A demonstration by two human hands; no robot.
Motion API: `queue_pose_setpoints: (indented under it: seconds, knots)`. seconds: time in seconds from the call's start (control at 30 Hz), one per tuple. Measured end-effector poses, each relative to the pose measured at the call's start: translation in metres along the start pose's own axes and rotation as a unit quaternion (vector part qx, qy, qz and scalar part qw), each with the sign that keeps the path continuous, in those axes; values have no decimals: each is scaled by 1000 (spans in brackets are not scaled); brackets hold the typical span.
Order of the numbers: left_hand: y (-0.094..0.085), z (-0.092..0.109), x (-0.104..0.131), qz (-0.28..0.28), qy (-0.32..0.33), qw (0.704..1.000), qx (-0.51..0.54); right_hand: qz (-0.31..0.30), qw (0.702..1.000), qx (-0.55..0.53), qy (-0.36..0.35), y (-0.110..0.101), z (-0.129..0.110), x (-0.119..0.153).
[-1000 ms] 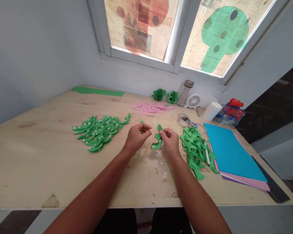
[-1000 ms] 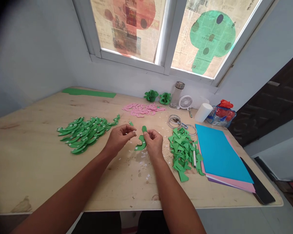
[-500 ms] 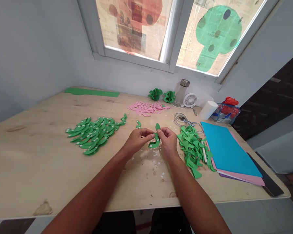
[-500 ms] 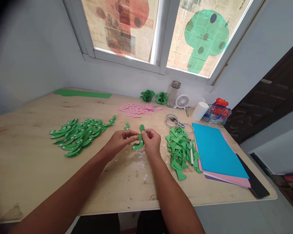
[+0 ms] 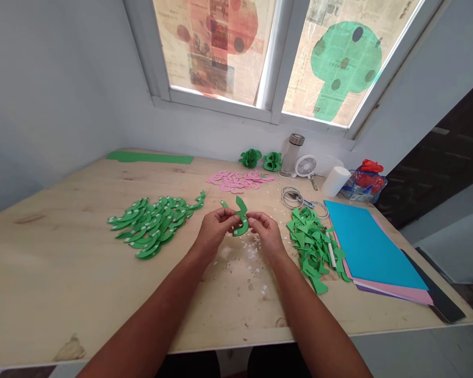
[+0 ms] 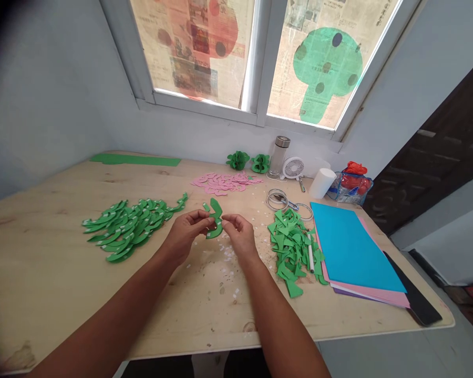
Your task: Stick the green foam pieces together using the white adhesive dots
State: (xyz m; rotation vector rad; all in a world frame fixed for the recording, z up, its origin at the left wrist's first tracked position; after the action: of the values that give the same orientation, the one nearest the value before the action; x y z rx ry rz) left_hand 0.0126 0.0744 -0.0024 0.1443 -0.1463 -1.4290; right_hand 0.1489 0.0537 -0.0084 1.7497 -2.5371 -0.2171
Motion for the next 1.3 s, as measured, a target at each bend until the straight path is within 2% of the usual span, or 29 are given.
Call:
queue_pose_setpoints:
  seconds: [0.17, 0.33, 0.6, 0.7, 0.83, 1.0, 1.07, 1.2, 1.3]
  knots:
    - [-2, -3, -3, 19, 0, 1000, 13, -53, 999, -6, 2, 9, 8, 2]
    - [-1, -5, -1, 18, -14, 999, 26, -44, 999, -23, 6, 9, 10, 2]
    - [4, -8, 2, -58, -92, 993, 36, -32, 999, -35, 18, 7, 11, 0]
    - [4, -9, 3, -70, -100, 992, 34, -32, 999, -30, 10, 7, 11, 1]
    - [3, -6, 1, -41, -44, 998, 20, -24, 999, 15, -25, 6, 8, 1]
    - [-2, 2, -1, 31, 69, 997, -30, 86, 983, 112, -116, -8, -6, 0]
    - [-3, 5, 0, 39, 101, 993, -53, 80, 980, 127, -134, -8, -10, 2]
    - [-2, 10, 3, 34, 161, 980, -110, 28, 979, 147, -136, -1, -9, 5]
    - [0, 11, 4, 25, 173, 976, -128, 22, 982, 140, -121, 0, -4, 5]
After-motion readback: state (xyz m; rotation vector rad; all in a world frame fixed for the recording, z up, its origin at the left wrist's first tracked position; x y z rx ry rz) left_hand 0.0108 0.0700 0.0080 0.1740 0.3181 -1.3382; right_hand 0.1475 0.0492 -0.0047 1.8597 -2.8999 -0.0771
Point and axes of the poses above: each hand's wrist, its own x-axis away from the middle knuckle, its own y-axis out of the palm, z = x × y, the point moved 6 cm from there along -x, towards the middle knuckle, and after that the axes turned 13 degrees about z, right-handed, at the moved point
